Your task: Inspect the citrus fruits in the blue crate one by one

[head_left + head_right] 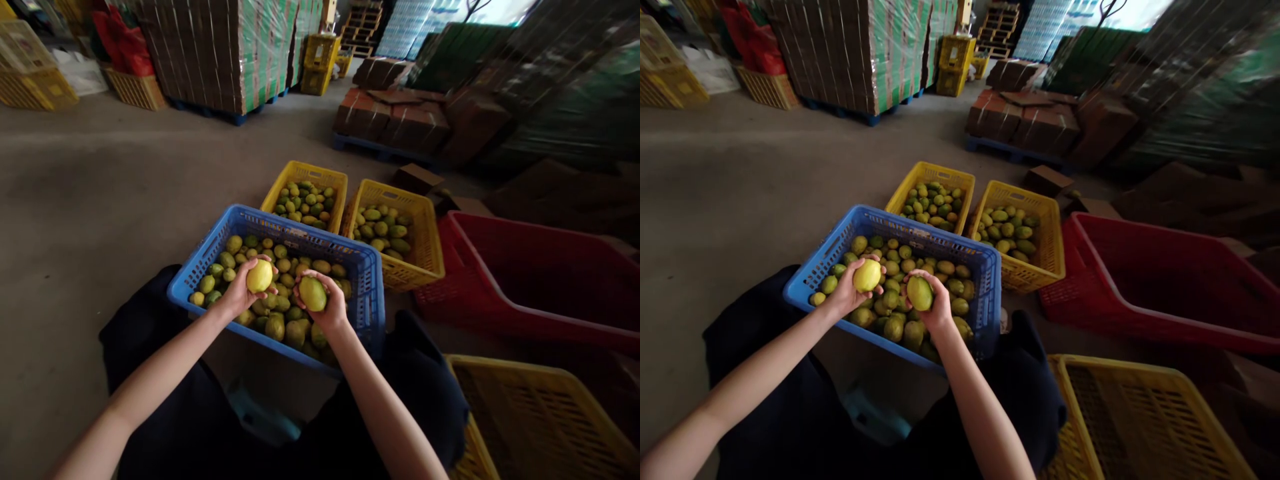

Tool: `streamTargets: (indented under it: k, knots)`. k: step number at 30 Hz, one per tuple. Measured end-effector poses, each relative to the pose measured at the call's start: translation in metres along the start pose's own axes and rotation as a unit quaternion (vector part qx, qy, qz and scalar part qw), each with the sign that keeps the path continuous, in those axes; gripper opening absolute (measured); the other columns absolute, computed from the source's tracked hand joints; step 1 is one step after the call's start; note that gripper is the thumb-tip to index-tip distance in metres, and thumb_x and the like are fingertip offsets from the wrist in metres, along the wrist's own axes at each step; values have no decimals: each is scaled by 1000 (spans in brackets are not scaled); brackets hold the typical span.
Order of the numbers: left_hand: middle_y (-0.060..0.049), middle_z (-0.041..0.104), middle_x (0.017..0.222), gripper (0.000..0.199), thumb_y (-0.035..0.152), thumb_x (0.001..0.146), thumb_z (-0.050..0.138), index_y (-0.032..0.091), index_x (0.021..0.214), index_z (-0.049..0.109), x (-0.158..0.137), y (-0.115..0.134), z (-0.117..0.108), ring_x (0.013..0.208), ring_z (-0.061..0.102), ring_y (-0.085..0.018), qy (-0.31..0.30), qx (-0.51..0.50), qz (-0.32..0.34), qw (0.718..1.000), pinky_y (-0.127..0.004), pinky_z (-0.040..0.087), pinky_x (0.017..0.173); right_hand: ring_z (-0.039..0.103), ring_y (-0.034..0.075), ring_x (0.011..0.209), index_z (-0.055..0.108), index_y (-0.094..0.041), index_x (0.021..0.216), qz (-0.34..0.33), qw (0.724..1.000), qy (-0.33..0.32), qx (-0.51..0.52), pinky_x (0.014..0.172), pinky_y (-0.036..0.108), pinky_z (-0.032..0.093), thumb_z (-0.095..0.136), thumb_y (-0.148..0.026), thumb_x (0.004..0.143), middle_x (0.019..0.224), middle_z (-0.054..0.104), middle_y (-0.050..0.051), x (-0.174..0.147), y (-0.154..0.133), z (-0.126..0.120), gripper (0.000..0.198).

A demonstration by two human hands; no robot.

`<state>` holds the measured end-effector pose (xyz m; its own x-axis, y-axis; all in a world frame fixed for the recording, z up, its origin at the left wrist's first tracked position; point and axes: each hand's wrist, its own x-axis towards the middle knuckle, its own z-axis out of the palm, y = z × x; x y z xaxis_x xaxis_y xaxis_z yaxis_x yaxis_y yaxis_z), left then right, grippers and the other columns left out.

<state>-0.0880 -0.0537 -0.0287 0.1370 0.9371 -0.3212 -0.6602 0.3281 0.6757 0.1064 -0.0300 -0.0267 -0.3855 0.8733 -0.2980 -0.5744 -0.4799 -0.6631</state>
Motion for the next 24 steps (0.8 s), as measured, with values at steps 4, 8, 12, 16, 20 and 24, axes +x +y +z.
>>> streamTargets:
  k: [4,8,12,16,20,24]
  knots:
    - [-1,69,81,32,41,83,64,20,106,57,3,0,2,49,67,-13,48,-22,-41,998,-16,48,36,66,19,66,72,-21,90,5,999,32,17,47,25,47,67,-35,68,85,73,2,-2,-3,3,27]
    - [-3,70,77,34,40,90,57,18,115,59,6,-1,2,44,63,-12,88,-42,-92,991,-16,44,33,70,23,79,70,-22,94,22,998,43,38,51,26,50,66,-32,67,88,75,5,-3,-6,4,29]
    - [-6,72,75,42,43,97,42,15,122,60,8,-1,2,43,61,-12,121,-73,-132,981,-17,40,31,71,24,83,69,-21,99,31,998,30,44,54,28,53,66,-32,67,89,75,6,-2,-6,2,34]
    - [-5,69,67,40,44,98,43,12,111,63,8,-4,1,45,61,-12,98,-71,-130,984,-17,43,35,71,24,80,67,-24,102,34,999,11,27,51,27,52,68,-27,64,89,75,5,-1,-4,2,38]
    - [-1,65,63,16,26,89,63,13,99,63,6,-8,0,49,63,-10,56,-20,-98,993,-13,49,44,70,22,77,67,-24,101,21,1000,-3,0,50,24,50,75,-25,59,87,73,4,-3,-6,7,43]
    - [1,68,77,51,17,70,82,18,115,60,0,-9,0,53,66,-10,-21,94,-17,995,-16,53,51,67,20,71,65,-25,105,-13,999,-16,-41,50,26,49,80,-32,60,90,71,3,-6,-8,9,48]
